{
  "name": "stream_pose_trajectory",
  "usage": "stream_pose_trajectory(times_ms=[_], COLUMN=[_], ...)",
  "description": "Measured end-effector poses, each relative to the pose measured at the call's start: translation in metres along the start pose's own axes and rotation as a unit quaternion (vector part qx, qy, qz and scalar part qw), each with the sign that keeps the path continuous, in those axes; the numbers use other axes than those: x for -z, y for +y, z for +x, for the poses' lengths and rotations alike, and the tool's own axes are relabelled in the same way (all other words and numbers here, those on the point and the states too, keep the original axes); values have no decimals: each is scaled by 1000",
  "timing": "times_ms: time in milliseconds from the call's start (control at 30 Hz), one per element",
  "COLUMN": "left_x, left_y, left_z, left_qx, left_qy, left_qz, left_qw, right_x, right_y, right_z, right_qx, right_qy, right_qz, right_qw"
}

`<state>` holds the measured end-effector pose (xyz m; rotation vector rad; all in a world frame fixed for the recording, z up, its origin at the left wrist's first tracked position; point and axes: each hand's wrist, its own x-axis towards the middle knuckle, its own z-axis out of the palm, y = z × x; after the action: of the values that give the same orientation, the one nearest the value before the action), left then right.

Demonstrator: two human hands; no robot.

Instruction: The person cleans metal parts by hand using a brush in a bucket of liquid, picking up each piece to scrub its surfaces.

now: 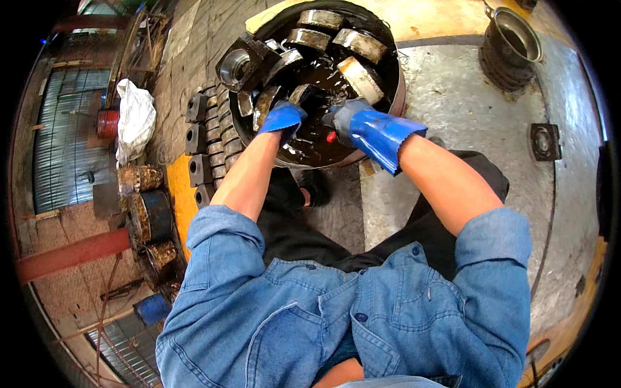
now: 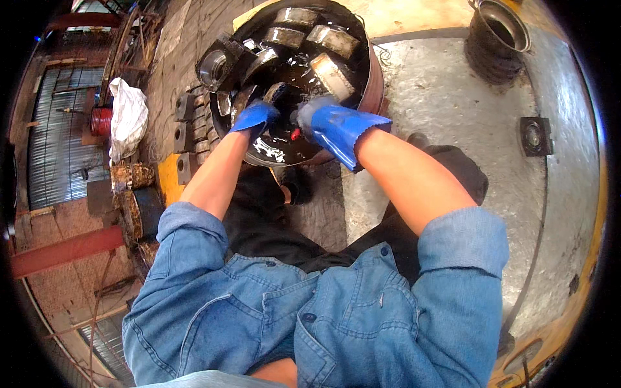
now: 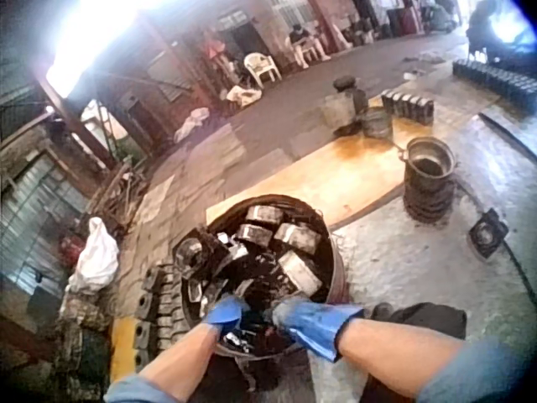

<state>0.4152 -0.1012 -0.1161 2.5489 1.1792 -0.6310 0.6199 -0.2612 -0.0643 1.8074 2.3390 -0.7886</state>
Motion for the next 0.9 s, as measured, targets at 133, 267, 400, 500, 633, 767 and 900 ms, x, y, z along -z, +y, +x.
stream_pose_trajectory(times_ms=[133,267,400,500,633,767,900], left_x=[-26,-20,-27,-5,-29,-48,-61], left_y=[-29,-6,-2,16,3,-7,-22], left_z=[-10,-30,-50,-74,-72,-53,-43], left_qx=[126,91,120,126,87,93,103], left_qy=[49,84,116,76,179,166,157], left_qz=[-210,-176,-248,-452,-414,-411,-397], left_qw=[968,976,954,880,888,892,898], right_x=[-19,-64,-82,-64,-58,-66,-75], right_y=[-1,6,10,3,5,5,-6], right_z=[13,67,77,68,89,107,114], right_qx=[106,110,157,156,114,57,55], right_qy=[69,69,102,116,102,90,72], right_qz=[-17,4,-17,-54,4,41,-61], right_qw=[992,992,982,979,988,993,994])
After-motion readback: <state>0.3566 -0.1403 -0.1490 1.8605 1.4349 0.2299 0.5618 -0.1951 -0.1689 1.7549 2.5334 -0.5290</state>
